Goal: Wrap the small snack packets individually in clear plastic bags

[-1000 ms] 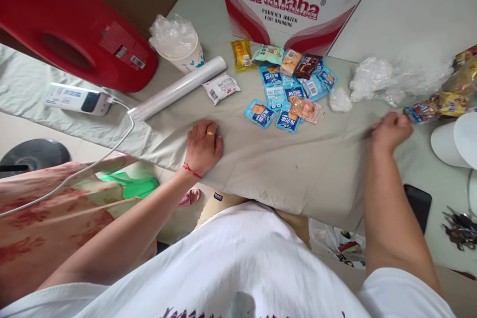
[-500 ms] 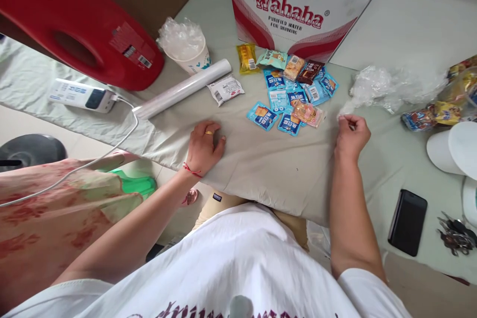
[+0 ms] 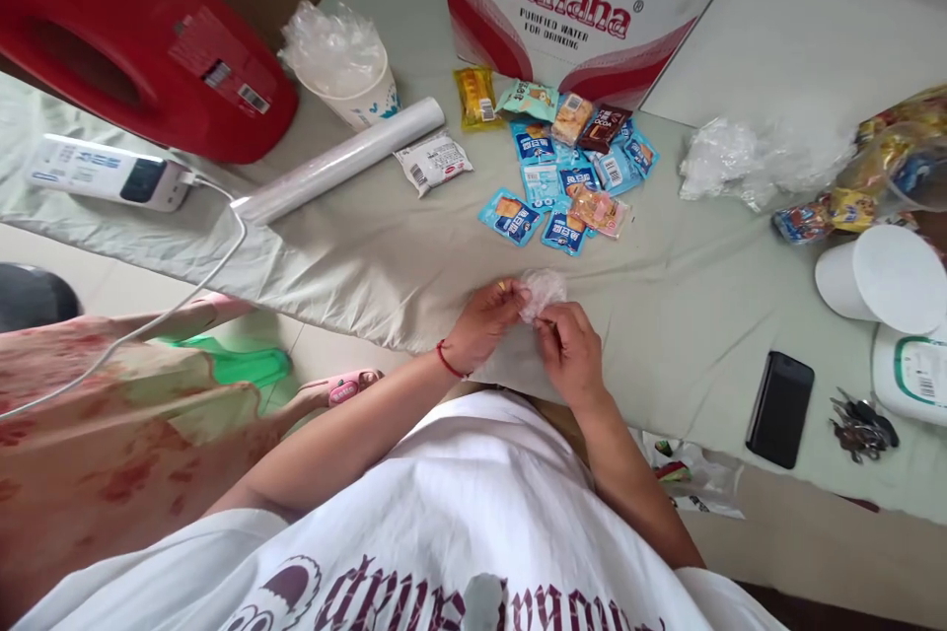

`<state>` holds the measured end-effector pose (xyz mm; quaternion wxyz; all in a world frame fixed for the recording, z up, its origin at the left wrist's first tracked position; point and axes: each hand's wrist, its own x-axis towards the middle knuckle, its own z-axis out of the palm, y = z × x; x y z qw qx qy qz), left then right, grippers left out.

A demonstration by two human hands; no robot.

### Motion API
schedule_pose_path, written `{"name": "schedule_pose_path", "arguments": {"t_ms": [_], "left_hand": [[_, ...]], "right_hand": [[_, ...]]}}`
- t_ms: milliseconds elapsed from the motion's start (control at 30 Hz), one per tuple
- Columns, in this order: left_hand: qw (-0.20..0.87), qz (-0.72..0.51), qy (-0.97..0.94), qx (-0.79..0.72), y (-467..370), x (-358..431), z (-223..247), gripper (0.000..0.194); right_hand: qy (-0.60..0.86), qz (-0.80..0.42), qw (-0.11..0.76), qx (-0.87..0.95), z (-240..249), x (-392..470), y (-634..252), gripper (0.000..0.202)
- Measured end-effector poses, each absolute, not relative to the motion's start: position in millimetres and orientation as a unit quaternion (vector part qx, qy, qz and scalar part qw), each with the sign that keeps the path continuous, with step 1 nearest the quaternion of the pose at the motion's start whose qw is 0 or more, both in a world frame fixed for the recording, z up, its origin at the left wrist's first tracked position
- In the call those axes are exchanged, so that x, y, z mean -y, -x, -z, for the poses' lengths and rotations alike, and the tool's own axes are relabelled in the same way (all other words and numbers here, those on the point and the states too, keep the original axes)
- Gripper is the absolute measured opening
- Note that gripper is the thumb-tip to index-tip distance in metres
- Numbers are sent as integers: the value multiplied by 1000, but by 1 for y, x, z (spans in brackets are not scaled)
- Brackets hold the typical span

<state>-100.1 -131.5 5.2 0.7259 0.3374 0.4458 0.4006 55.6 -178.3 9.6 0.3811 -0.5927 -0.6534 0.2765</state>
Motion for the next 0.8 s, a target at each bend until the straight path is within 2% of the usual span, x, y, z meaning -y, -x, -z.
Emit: {"name": "schedule_pose_path", "arguments": {"t_ms": [100,233,333,433,533,667,800], "left_hand": [[725,-395,-363,-432,106,132,0,42],[691,-394,-419,-439,112,135,-2,43],[696,-445,-350,-442,117,131,-5,41],[708,-473,-274,-446,125,124,-9,40],[692,-468,-281,-473,129,125,-16,36],[679,-397,-405,-466,118,137,-21,30],[659,-435,-375,-485,110,140,-15,13]], "right_hand": [[603,-391,395,572,-8,177,-55,27],[644,-424,420,479,-7,168,-54,36],[620,-486,480,386,-12,159,-61,39],[580,-566,493,316,-19,154,-72,47],[597,-563,495,286,-21,155,-75,48],[636,-497,495,321,-19,161,-61,37],[593,-567,497,282,-23,159,-53,37]]}}
